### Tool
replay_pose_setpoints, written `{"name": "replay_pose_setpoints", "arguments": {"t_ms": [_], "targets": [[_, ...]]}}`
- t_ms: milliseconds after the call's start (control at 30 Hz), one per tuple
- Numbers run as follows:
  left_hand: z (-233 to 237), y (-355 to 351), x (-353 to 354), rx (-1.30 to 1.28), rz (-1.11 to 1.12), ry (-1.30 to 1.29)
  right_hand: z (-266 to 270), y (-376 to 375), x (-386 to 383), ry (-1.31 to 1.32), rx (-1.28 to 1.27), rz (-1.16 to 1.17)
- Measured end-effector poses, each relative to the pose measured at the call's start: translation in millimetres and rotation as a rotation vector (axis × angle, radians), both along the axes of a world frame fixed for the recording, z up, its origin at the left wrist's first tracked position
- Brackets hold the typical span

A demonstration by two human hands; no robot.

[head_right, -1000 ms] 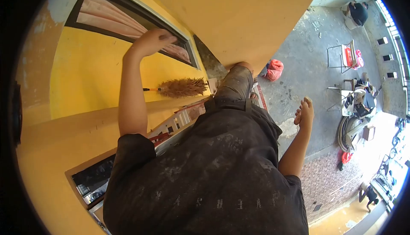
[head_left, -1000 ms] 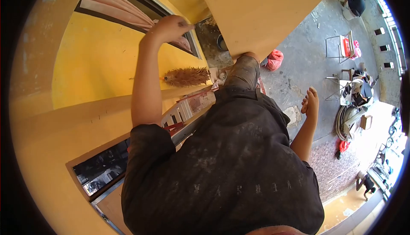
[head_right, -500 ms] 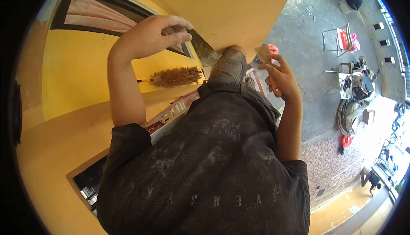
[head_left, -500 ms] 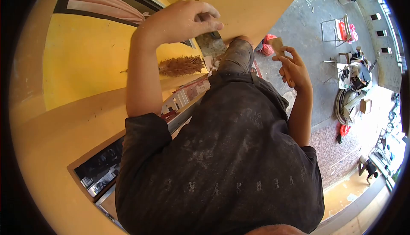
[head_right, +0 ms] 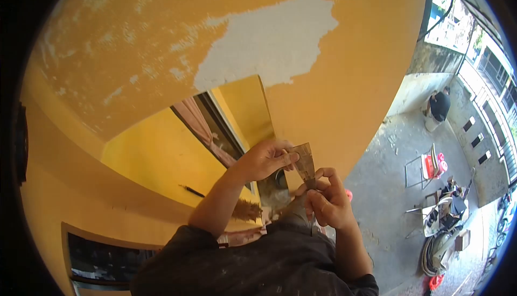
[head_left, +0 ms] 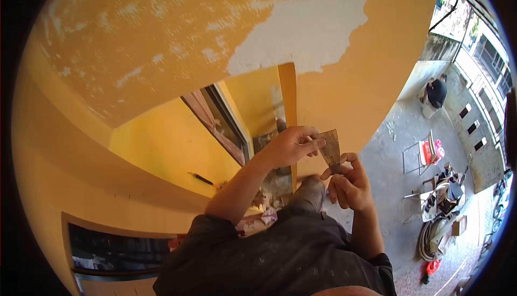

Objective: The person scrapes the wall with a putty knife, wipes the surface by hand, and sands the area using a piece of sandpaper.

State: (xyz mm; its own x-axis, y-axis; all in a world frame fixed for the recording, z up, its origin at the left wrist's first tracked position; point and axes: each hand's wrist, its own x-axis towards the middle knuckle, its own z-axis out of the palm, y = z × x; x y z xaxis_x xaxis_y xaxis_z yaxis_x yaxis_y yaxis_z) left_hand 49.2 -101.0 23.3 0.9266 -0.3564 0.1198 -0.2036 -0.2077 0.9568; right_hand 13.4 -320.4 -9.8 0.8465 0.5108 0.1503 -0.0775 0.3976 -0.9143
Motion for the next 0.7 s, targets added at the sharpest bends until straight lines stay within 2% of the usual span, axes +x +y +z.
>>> {"name": "replay_pose_setpoints", "arguments": {"t_ms": [33, 67, 133, 167, 233, 400, 467, 600, 667, 700], "targets": [[2, 3, 1, -0.161, -0.026, 0.089, 4, 3, 1, -0.014, 0.045, 0.038], [7, 6, -1, -0.149, -0.031, 0.071, 5, 7, 1, -0.032, 0.056, 0.035], [21, 13, -8, -0.176, 0.119, 0.049, 6, 14, 2, -0.079, 0.074, 0.059], [27, 17, -11, -0.170, 0.113, 0.029, 12, 12, -1, -0.080, -0.034, 0.081], [38, 28, -17, -0.320, 0.302, 0.003, 11, 21, -4, -0.089, -0.046, 0.067], [50, 42, -25, -0.353, 0.440, -0.062, 3, 37, -4, -0.086, 0.008, 0.088], [50, 40, -23, -0.487, 0.458, -0.128, 13, 44, -6, -0.077, -0.016, 0.079], [47, 44, -19, -0.533, 0.491, -0.171, 38, 58, 0, -0.170, -0.148, -0.015], [55, 43, -19, -0.620, 0.506, -0.257, 56, 67, 6, -0.327, -0.280, -0.195], [64, 41, -23, -0.618, 0.541, -0.240, 61, 71, 11, -0.325, -0.288, -0.168]]}}
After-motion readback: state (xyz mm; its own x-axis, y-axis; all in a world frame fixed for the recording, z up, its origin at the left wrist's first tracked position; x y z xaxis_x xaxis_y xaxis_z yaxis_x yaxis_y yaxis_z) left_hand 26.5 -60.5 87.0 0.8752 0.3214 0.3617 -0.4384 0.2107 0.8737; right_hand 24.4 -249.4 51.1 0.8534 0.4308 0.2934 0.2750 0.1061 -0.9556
